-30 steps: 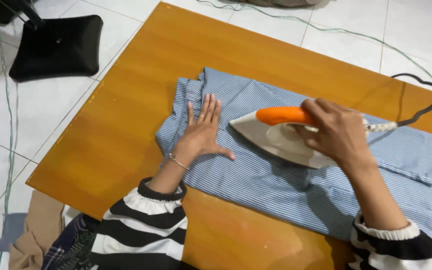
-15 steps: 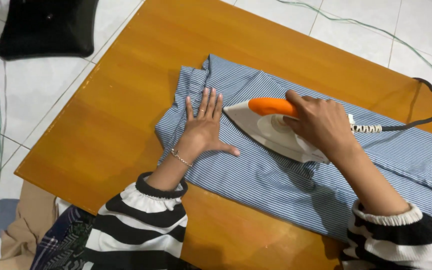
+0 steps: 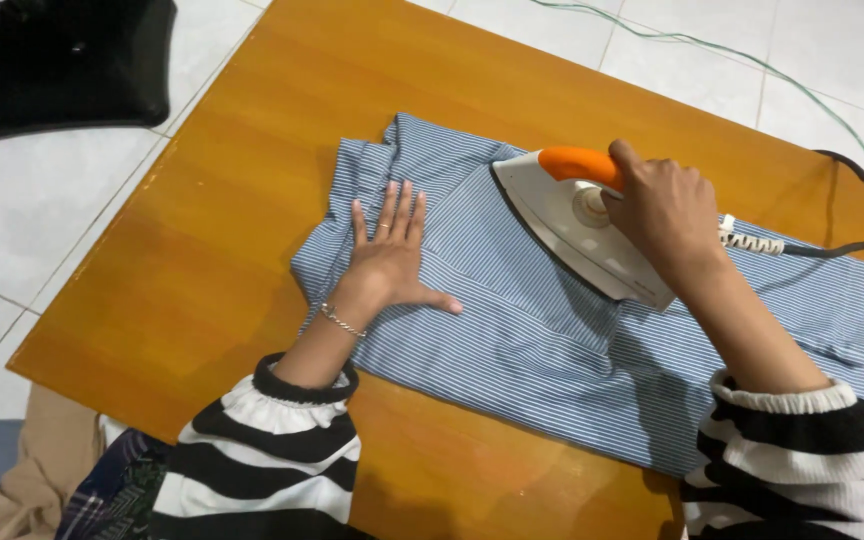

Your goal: Ironing and folding a blue and white striped shirt on a wooden table

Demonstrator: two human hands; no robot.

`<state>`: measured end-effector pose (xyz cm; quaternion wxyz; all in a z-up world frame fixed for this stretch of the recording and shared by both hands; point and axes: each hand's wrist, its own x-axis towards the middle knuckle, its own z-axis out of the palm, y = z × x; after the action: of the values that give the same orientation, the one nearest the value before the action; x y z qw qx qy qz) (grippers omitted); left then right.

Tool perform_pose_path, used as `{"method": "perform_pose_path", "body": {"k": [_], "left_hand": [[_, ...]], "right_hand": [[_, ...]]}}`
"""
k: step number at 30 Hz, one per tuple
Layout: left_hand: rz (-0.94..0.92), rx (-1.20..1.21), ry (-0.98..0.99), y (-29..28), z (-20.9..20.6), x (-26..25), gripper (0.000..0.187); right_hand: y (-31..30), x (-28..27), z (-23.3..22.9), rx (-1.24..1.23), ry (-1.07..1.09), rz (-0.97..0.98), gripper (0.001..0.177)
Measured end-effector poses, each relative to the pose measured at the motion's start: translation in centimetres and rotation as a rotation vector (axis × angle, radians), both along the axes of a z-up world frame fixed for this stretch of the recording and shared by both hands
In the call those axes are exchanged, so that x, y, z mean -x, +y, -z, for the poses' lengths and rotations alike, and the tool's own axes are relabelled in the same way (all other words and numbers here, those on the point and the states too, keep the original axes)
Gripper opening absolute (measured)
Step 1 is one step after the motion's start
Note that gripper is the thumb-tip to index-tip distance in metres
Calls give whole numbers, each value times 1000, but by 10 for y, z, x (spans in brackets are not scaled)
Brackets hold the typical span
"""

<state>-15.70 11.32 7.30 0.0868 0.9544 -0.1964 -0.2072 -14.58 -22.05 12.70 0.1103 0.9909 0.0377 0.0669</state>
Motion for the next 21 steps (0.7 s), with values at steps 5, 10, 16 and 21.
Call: {"method": "perform_pose_path", "body": {"k": [5,10,16,21], "left_hand": [[23,-5,-10,0,9,-6,164],[-5,-116,28,-1,14,-10,168],[11,-164,82,-1,1,-9,165],[-8,-199,47,-9,-2,-6,163]], "right_hand": [[-50,17,-15,-5,35,32,48],[-119,42,-8,127,-32,39,34],[-211,73,13,260,-123,39,45],[-240,93,2,216,-58,60,41]]}}
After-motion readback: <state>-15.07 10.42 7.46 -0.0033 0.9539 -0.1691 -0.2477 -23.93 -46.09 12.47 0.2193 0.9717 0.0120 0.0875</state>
